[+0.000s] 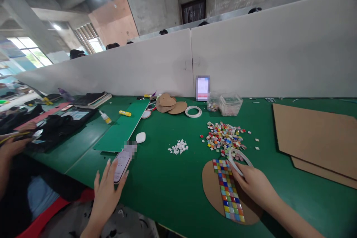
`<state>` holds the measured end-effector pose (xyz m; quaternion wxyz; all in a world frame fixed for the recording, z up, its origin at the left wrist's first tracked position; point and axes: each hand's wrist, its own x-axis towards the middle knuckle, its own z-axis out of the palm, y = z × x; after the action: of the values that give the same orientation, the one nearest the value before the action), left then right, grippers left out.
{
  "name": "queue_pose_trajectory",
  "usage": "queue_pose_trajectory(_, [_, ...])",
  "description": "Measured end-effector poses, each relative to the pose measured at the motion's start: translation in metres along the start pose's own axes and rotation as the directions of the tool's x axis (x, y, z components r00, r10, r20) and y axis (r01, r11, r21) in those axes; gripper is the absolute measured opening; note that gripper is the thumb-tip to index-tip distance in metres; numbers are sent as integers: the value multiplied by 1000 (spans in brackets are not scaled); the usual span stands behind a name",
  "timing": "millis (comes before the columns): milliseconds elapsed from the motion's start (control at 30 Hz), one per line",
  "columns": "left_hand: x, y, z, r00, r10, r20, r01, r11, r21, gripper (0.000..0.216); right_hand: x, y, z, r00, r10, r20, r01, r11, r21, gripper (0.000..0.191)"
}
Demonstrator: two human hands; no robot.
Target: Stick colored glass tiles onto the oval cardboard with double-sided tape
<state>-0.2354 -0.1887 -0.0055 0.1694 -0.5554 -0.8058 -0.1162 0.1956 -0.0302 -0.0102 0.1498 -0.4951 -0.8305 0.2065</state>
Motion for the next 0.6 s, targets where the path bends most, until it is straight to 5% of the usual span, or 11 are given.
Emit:
queue_pose_trajectory(167, [13,0,-10,990,-119,-70,126,987,105,66,0,1,1,1000,-15,-15,15,1000,6,38])
queue_pose_trajectory(333, [25,-3,-19,992,-125,0,121,964,238,67,0,1,0,999,-26,-21,25,999,-19,38])
queue_pose_trajectory(433, [36,0,-27,980,-131,152,77,945,319,61,0,0,-1,1000,-25,-7,24,999,-22,39])
queue_pose_trajectory(600, [65,13,-29,882,-146,449,-46,920,389,57,0,-1,-2,1000,-16,-5,16,1000,1,39])
